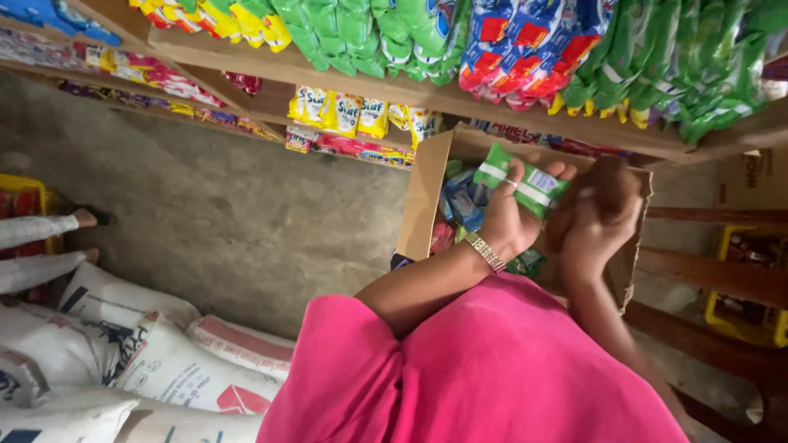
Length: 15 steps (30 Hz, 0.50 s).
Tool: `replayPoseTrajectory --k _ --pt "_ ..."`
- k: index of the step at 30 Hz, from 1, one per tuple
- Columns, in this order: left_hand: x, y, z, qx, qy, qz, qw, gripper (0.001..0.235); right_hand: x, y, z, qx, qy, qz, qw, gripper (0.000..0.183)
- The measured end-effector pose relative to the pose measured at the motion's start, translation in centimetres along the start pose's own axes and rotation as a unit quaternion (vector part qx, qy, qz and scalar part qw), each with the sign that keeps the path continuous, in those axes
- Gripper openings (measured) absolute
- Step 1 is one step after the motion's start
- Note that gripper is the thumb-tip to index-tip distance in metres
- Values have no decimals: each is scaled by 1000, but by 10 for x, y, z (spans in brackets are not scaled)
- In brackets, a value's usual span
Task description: Sorting and packing detergent sachets into a cardboard box in a grocery store.
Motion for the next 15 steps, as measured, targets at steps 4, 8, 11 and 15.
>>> replayPoseTrajectory --k 4,8,11,15 --pt "-3 2 16 31 -40 -9 999 33 -10 -30 20 -30 -64 -8 997 31" --pt "-2 -3 0 -21 7 31 999 25 7 -146 45 145 -26 -161 976 36" --pt "-3 -10 0 -19 -6 30 999 24 0 -96 15 -518 346 27 782 75" --pt "4 -14 -12 -23 55 36 998 26 -15 -45 19 -718 159 164 658 52"
Point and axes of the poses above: each hand's wrist, its own x-axis towards the middle knuckle, its own z-axis out of the back of the hand, y = z × x, the point moved 9 cm from there along x, towards the middle knuckle, and after that the axes turned 7 degrees about y, right-handed, at the moved point
